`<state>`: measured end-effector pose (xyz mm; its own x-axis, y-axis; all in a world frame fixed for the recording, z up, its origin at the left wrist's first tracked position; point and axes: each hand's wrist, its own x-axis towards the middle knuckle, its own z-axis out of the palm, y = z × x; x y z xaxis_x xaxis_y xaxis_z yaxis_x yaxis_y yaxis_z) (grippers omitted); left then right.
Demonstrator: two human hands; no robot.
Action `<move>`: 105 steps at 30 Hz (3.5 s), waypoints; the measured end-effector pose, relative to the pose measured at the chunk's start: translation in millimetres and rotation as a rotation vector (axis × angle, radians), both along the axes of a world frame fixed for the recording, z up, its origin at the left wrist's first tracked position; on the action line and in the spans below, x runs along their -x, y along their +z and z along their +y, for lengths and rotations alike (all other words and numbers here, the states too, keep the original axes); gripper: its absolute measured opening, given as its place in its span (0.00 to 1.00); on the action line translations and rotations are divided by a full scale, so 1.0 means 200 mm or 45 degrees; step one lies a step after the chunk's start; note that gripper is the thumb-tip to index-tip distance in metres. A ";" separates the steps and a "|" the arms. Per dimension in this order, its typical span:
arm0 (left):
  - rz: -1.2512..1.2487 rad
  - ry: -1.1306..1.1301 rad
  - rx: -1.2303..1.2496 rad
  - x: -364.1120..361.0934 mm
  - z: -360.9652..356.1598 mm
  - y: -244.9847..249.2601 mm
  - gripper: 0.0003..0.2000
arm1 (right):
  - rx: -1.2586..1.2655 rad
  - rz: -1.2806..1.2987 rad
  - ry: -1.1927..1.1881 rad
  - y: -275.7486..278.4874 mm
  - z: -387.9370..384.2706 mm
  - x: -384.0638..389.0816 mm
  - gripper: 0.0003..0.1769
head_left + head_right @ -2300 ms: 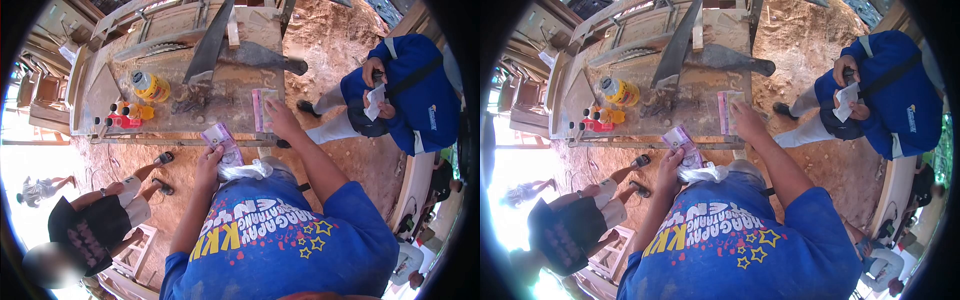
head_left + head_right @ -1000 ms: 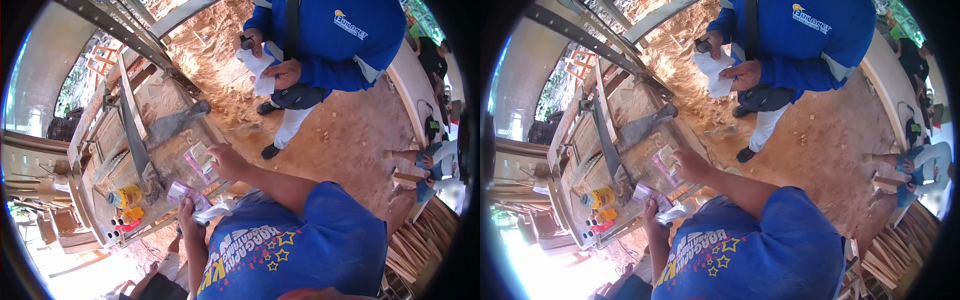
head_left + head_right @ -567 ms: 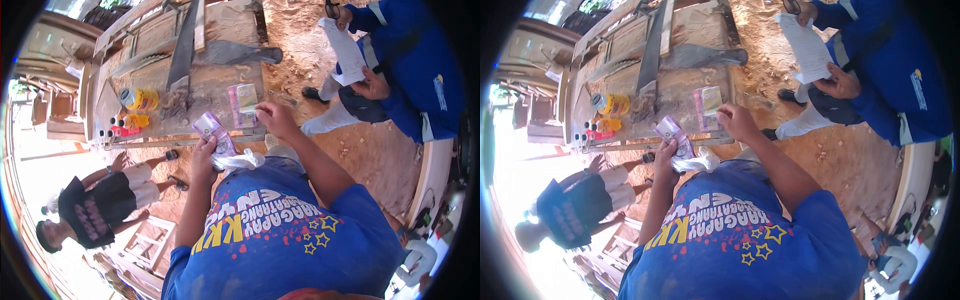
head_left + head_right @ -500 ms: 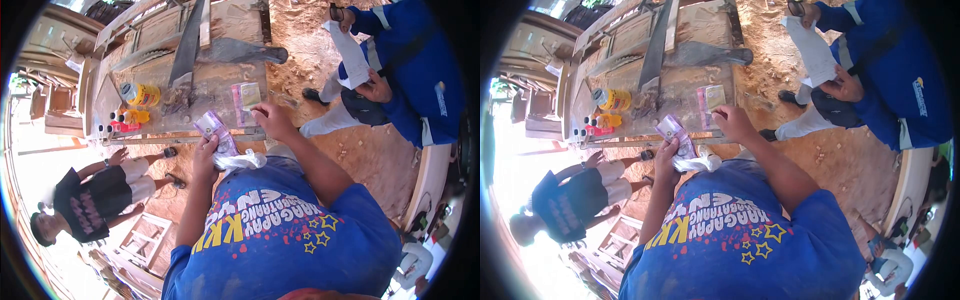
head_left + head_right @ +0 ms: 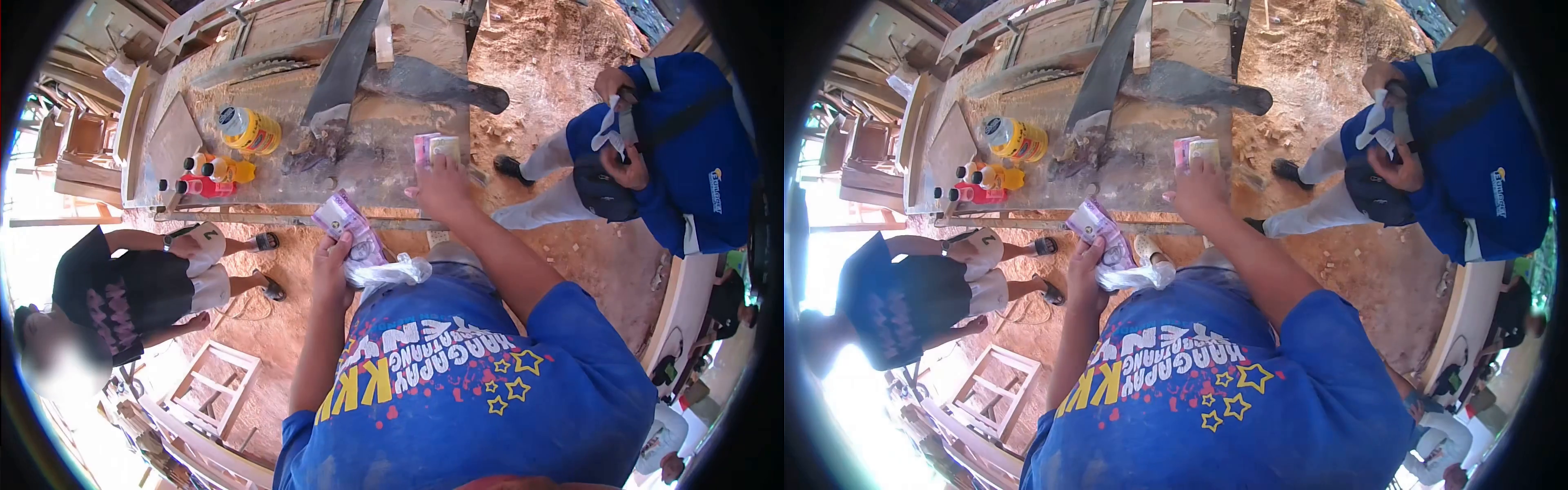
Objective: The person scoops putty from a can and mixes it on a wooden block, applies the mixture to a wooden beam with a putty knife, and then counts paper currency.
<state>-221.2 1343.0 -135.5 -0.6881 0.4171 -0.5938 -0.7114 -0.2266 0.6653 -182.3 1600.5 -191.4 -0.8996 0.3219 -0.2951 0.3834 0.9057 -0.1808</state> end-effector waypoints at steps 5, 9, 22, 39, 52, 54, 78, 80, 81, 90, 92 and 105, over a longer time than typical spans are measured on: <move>-0.022 -0.010 -0.013 0.07 -0.07 -0.05 0.13 | -0.048 0.143 -0.144 -0.02 -0.04 -0.02 0.35; -0.037 -0.072 -0.025 0.11 -0.04 -0.07 0.13 | -0.013 0.111 -0.221 -0.03 -0.02 -0.06 0.34; 0.060 -0.347 0.029 0.12 0.18 0.01 0.15 | 1.732 0.353 -0.388 0.27 -0.11 -0.11 0.20; 0.069 -0.080 0.129 0.04 0.14 -0.05 0.12 | 0.624 0.235 -0.831 -0.20 0.41 -0.16 0.27; 0.022 0.002 0.069 0.08 -0.03 -0.10 0.11 | 0.210 0.247 -0.281 -0.11 0.34 0.09 0.63; 0.014 -0.001 0.079 0.08 -0.05 -0.11 0.12 | 0.244 0.286 -0.225 -0.13 0.34 0.11 0.63; 0.016 -0.168 0.014 0.15 -0.02 -0.11 0.11 | 0.310 0.436 -0.176 -0.24 0.41 0.14 0.38; 0.020 -0.186 0.047 0.15 -0.01 -0.10 0.10 | 0.180 0.531 -0.180 -0.20 0.36 0.13 0.35; 0.021 -0.195 0.062 0.14 0.00 -0.09 0.10 | 0.265 0.492 -0.266 -0.21 0.36 0.13 0.36; 0.032 -0.302 0.101 0.15 0.03 -0.08 0.10 | 1.064 0.630 -0.741 -0.15 0.45 -0.02 0.47; 0.026 -0.317 0.105 0.15 0.06 -0.09 0.11 | 1.439 0.865 -0.927 -0.01 0.44 -0.11 0.47; 0.089 -0.646 0.005 0.18 0.31 -0.03 0.08 | 1.736 1.887 -0.934 0.38 0.56 -0.68 0.58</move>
